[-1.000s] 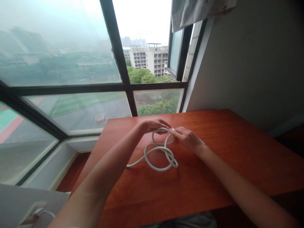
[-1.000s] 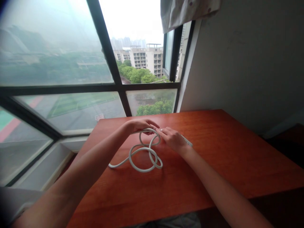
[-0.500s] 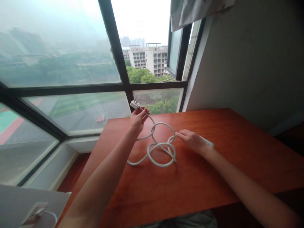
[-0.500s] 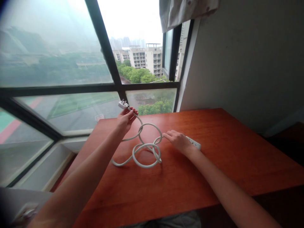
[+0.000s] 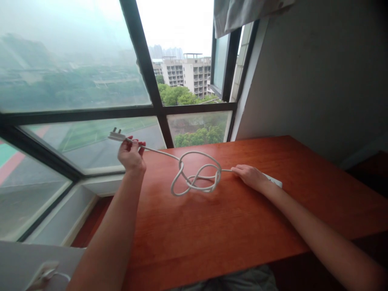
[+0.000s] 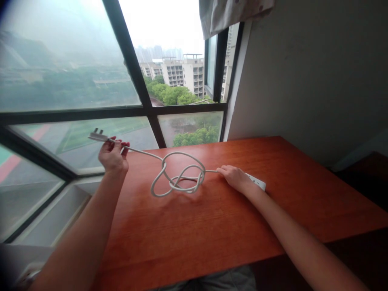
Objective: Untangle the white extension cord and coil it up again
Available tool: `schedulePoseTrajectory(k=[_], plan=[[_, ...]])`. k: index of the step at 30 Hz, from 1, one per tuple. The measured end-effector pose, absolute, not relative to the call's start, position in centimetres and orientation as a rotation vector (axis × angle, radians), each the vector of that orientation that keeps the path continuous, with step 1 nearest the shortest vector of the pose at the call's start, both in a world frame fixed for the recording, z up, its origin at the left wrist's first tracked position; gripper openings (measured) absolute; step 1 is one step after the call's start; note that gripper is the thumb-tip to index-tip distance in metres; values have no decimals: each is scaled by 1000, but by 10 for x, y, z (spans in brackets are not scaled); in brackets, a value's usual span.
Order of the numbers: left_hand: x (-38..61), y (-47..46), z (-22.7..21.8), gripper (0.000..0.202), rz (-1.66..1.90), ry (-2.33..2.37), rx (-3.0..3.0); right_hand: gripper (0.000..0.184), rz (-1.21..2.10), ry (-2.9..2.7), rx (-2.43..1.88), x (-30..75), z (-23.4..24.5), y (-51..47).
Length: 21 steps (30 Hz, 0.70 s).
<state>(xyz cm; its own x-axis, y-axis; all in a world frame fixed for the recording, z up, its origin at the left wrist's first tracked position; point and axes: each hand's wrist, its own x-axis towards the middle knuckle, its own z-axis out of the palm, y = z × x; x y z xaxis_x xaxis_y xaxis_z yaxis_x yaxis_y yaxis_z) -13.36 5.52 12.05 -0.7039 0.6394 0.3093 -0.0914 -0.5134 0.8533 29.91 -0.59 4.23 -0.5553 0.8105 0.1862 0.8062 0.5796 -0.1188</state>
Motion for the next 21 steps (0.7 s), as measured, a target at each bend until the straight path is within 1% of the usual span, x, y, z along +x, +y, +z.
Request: schedulePoseTrajectory(k=[3,4,6,8,11,13,15,17,21], plan=[[-137,37,119,13,2284,1407,1098,28,202,-2531,-1426,295,44,2],[-136,30,117,11,2246,1457,1245,28,273,-2485,-1446,293,44,5],[-133,15,114,17,2045,1532,1607,27,455,-2365,-1475,289,47,11],[-130,2,113,19,1853,1575,1934,25,725,-2200,-1505,284,50,16],[-128,-13,115,20,1600,1489,2300,19,1254,-1785,-1529,279,57,22],[-126,-20,116,25,1402,1396,2413,15,1569,-1458,-1449,278,62,27],[-121,-26,117,28,1212,1357,2458,11,1790,-1208,-1312,277,64,32],[-113,-32,116,29,1054,1381,2493,6,1896,-1053,-1204,276,66,34],[-92,-44,119,34,666,1526,2545,11,1900,-889,-1117,275,69,32]])
